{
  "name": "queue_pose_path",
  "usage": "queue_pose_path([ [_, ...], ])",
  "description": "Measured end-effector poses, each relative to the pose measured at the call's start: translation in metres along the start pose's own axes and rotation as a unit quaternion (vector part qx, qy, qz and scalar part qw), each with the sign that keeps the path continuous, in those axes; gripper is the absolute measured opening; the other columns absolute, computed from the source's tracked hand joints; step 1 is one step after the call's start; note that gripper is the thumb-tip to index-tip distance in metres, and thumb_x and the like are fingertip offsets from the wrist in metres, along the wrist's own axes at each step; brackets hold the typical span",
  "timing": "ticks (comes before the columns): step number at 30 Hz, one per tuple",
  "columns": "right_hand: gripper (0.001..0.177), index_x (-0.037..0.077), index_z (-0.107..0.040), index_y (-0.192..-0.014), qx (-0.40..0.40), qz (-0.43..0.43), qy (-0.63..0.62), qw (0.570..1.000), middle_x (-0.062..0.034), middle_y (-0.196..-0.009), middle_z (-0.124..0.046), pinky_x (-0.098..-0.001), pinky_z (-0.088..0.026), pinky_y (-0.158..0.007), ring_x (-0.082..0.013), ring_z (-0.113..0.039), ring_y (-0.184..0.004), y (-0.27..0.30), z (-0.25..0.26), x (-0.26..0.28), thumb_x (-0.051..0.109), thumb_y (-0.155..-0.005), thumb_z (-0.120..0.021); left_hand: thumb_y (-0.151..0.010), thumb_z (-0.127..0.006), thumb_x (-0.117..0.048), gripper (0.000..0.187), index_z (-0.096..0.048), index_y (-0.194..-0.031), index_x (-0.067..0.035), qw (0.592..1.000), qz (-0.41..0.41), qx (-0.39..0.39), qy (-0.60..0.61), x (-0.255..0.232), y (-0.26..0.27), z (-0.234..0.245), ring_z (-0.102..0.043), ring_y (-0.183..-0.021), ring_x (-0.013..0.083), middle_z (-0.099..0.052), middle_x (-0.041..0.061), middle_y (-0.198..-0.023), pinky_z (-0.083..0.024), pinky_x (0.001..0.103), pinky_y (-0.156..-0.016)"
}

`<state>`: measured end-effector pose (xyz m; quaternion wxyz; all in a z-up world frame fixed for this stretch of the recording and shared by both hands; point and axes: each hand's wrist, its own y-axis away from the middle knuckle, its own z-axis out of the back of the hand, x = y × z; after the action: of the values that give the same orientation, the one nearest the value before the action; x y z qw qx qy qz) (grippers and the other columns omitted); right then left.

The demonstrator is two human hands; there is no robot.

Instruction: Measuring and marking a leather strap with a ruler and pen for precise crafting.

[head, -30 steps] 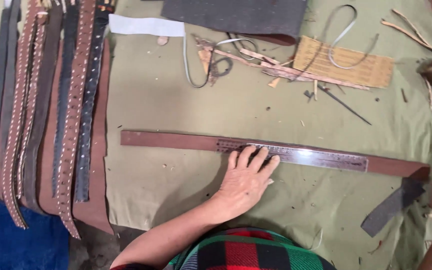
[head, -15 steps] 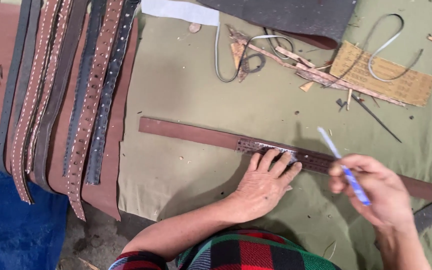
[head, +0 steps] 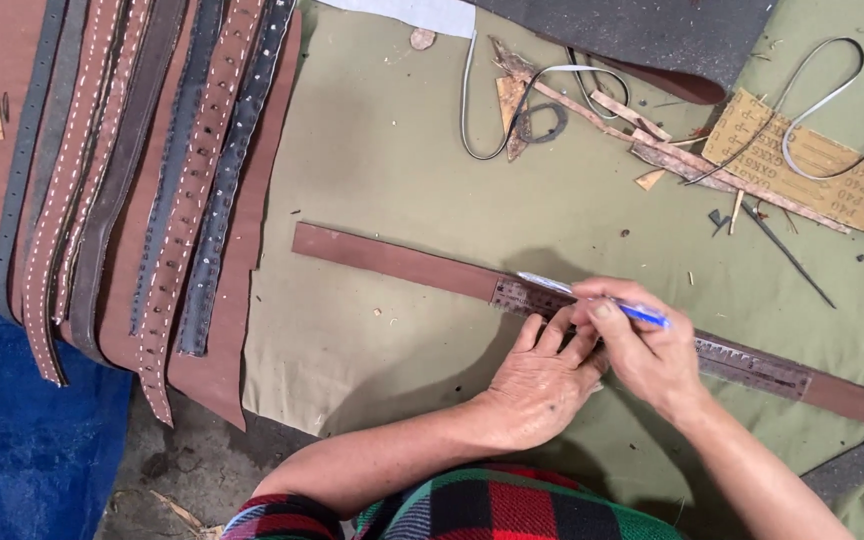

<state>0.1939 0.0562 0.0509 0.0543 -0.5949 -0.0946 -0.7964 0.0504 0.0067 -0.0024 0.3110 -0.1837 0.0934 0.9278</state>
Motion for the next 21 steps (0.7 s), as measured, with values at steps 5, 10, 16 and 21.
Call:
queue_pose_path([
  [5,0.026,0.009,-0.074,-0.114,-0.001,-0.049,0.046,0.998,-0.006,-0.083,-0.077,-0.0238,-0.062,-0.074,-0.0134,-0.075,-0.076,-0.011,-0.008,0.002,0.026,-0.103,-0.057,-0.1,-0.045,-0.033,0.048,-0.05,-0.146,-0.021,0.999,-0.002,0.039,0.011,0.0,0.0,-0.008,-0.024,-0.152,0.0382,-0.039,0.008,-0.161,-0.021,0.058,-0.116],
  [10,0.025,0.007,-0.076,-0.11,-0.009,-0.055,0.044,0.997,-0.0027,-0.081,-0.075,-0.0215,-0.057,-0.066,-0.0097,-0.069,-0.071,-0.014,-0.01,0.003,0.025,-0.104,-0.058,-0.1,-0.048,-0.036,0.05,-0.052,-0.148,-0.02,1.0,0.002,-0.023,-0.015,-0.001,0.002,-0.012,-0.033,-0.149,0.0362,-0.046,0.006,-0.157,-0.027,0.056,-0.116],
  [16,0.025,0.008,-0.077,-0.105,-0.011,-0.056,0.062,0.996,-0.0011,-0.084,-0.074,-0.0222,-0.057,-0.066,-0.0101,-0.069,-0.074,-0.015,-0.008,0.002,0.025,-0.105,-0.058,-0.1,-0.046,-0.034,0.053,-0.047,-0.15,-0.02,1.0,0.005,-0.009,-0.003,-0.001,0.001,-0.009,-0.028,-0.152,0.0377,-0.041,0.008,-0.161,-0.027,0.054,-0.114],
  [21,0.027,0.01,-0.076,-0.106,-0.002,-0.065,0.077,0.995,0.0011,-0.078,-0.072,-0.0223,-0.056,-0.066,-0.0094,-0.068,-0.071,-0.017,-0.007,0.003,0.029,-0.104,-0.057,-0.1,-0.049,-0.032,0.051,-0.049,-0.149,-0.018,1.0,-0.003,-0.029,0.009,0.0,0.003,-0.004,-0.029,-0.151,0.0383,-0.042,0.011,-0.16,-0.03,0.055,-0.111],
])
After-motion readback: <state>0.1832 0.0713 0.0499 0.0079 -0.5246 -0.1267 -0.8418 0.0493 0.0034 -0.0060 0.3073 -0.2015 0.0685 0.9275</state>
